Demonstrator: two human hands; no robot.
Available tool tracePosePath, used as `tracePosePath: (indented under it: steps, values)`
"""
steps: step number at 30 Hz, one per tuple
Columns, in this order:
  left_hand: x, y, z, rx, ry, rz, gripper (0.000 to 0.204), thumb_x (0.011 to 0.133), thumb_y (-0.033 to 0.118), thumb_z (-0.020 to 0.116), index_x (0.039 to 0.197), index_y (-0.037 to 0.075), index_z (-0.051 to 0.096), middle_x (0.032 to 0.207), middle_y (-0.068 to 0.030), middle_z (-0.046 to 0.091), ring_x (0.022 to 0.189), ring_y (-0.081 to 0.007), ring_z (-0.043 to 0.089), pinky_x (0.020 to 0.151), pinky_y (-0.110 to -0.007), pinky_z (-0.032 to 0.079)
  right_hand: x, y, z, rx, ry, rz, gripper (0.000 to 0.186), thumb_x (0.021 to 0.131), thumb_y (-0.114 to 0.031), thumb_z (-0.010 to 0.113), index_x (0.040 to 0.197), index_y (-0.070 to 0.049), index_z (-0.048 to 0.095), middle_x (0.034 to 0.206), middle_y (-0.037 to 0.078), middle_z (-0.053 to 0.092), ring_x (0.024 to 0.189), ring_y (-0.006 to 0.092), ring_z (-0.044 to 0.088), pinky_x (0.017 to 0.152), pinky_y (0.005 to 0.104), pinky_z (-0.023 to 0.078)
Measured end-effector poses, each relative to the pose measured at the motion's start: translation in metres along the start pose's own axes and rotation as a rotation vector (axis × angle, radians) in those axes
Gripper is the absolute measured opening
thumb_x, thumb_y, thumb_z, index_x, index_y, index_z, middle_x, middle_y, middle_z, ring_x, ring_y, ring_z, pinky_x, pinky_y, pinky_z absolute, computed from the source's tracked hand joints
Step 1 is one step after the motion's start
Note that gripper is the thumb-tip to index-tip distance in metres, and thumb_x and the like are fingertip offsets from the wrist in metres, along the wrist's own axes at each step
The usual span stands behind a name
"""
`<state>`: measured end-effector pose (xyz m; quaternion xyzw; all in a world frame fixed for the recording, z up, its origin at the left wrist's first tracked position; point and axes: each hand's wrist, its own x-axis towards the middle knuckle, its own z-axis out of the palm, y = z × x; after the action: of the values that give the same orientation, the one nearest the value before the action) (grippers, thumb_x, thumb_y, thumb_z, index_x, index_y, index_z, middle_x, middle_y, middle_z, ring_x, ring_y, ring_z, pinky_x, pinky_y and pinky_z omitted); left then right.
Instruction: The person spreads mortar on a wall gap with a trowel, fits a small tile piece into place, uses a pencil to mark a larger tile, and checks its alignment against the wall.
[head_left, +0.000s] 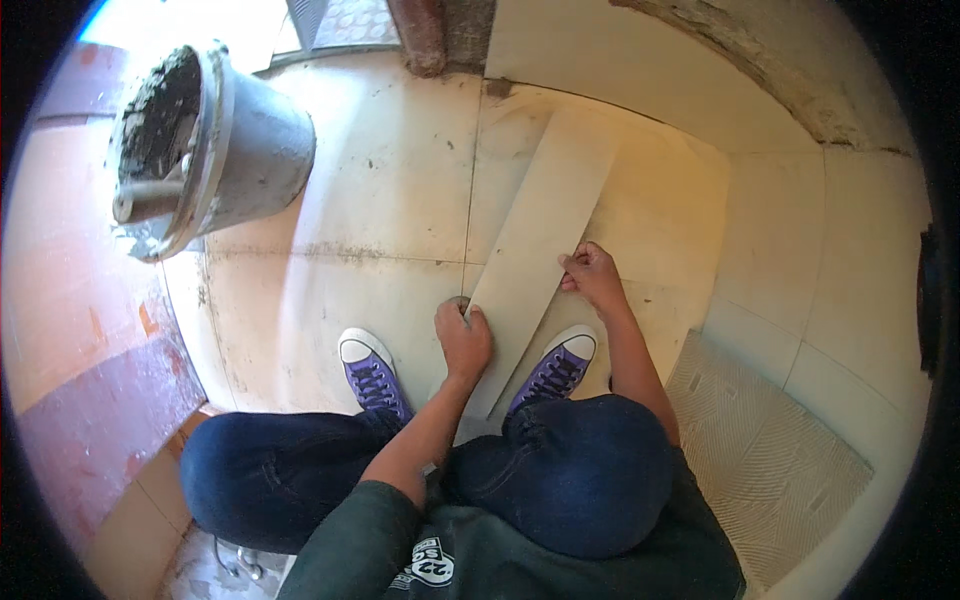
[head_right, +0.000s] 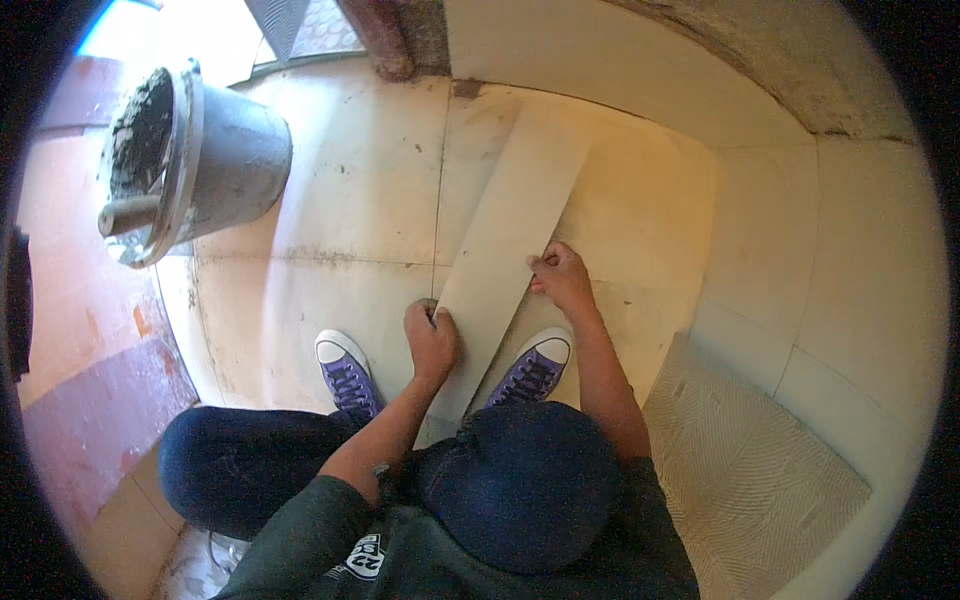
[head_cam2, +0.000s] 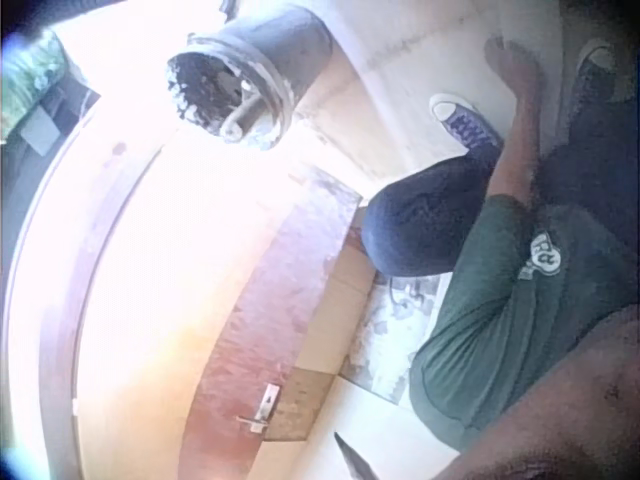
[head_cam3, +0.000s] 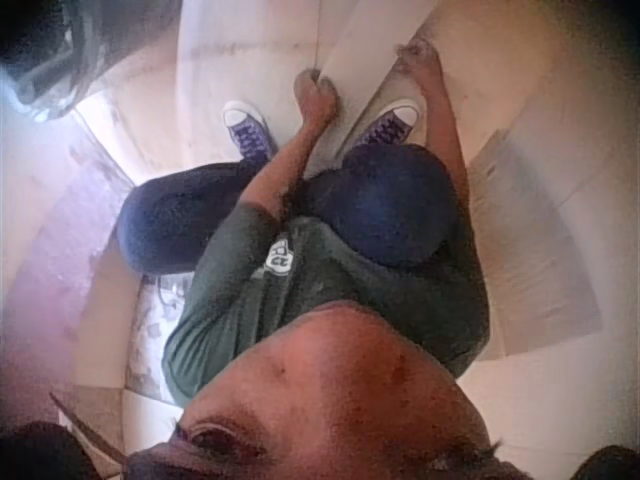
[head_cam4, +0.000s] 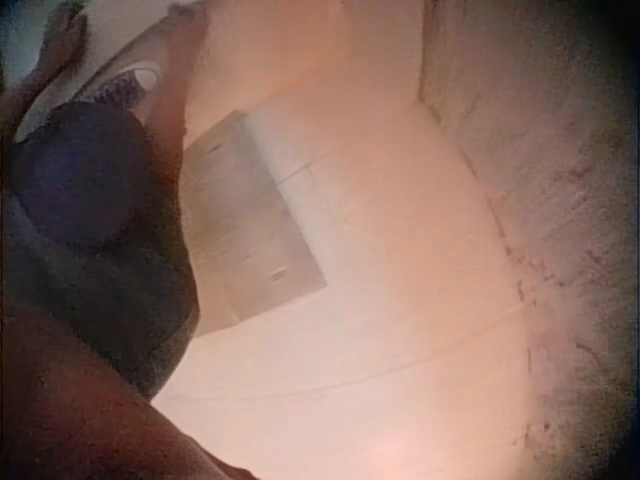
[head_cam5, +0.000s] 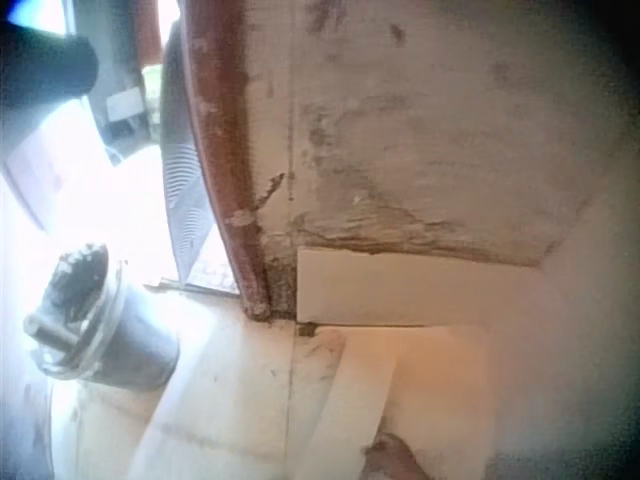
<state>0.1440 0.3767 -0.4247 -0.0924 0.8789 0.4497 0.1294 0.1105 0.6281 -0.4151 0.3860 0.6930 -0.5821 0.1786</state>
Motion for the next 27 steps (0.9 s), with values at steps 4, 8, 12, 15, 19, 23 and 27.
tracePosePath:
  steps: [4,8,12,15,19,23,27]
  values:
    - [0.004,-0.008,-0.001,0.062,-0.018,0.009,0.022,0.092,0.013,0.056,0.102,-0.006,0.06,0.103,-0.025,0.059,0.1,-0.0408,0.055,0.091,-0.048,0.043,0.009,0.017,0.001,0.077,-0.001,0.018,0.027,0.093,-0.019,0.074,0.09,0.001,0.056,0.082,0.008,0.062,0.066,0.0161,0.069,0.056,0.0289,0.06]
    - [0.004,-0.012,0.002,0.038,-0.044,-0.045,0.02,0.092,0.012,0.057,0.101,-0.006,0.06,0.104,-0.0241,0.059,0.101,-0.0412,0.053,0.092,-0.05,0.04,0.012,0.017,0.002,0.049,-0.022,0.069,0.024,0.093,-0.019,0.074,0.095,-0.001,0.058,0.084,0.008,0.064,0.067,0.0163,0.068,0.059,0.0304,0.062]
    - [0.001,-0.012,0.004,0.078,-0.101,0.029,0.023,0.093,0.014,0.057,0.104,-0.007,0.061,0.101,-0.0238,0.06,0.097,-0.0388,0.057,0.09,-0.047,0.045,0.016,0.029,-0.002,0.0,0.008,0.021,0.026,0.09,-0.022,0.073,0.086,-0.001,0.059,0.068,0.012,0.068,0.056,0.0197,0.069,0.053,0.0358,0.057]
    - [0.003,-0.011,0.002,0.035,-0.053,-0.005,0.021,0.093,0.012,0.057,0.099,-0.007,0.061,0.099,-0.0241,0.06,0.097,-0.0412,0.055,0.091,-0.049,0.042,0.014,0.024,0.004,-0.012,0.039,-0.006,0.027,0.09,-0.025,0.071,0.084,-0.001,0.061,0.068,0.015,0.069,0.057,0.0215,0.071,0.058,0.0374,0.058]
    - [0.01,-0.023,-0.001,0.127,-0.065,0.055,0.021,0.094,0.012,0.058,0.1,-0.007,0.061,0.1,-0.024,0.06,0.099,-0.0415,0.056,0.092,-0.05,0.042,0.01,0.01,0.007,-0.134,0.03,0.054,0.029,0.09,-0.028,0.066,0.089,0.001,0.067,0.076,0.022,0.072,0.066,0.0281,0.074,0.071,0.0406,0.06]
    - [0.01,-0.021,-0.003,0.191,-0.115,0.078,0.021,0.095,0.014,0.059,0.099,-0.007,0.061,0.099,-0.0242,0.061,0.098,-0.0418,0.056,0.092,-0.051,0.042,0.018,0.015,0.007,-0.319,0.009,-0.011,0.035,0.088,-0.029,0.064,0.098,0.004,0.07,0.084,0.026,0.073,0.083,0.036,0.074,0.08,0.0462,0.059]
    - [0.016,-0.019,-0.006,0.214,-0.138,0.06,0.021,0.097,0.016,0.06,0.097,-0.006,0.059,0.097,-0.0237,0.061,0.096,-0.0413,0.056,0.089,-0.05,0.043,0.013,-0.005,0.007,-0.526,0.031,0.001,0.043,0.088,-0.032,0.063,0.104,0.007,0.07,0.098,0.029,0.072,0.098,0.0444,0.071,0.088,0.0504,0.057]
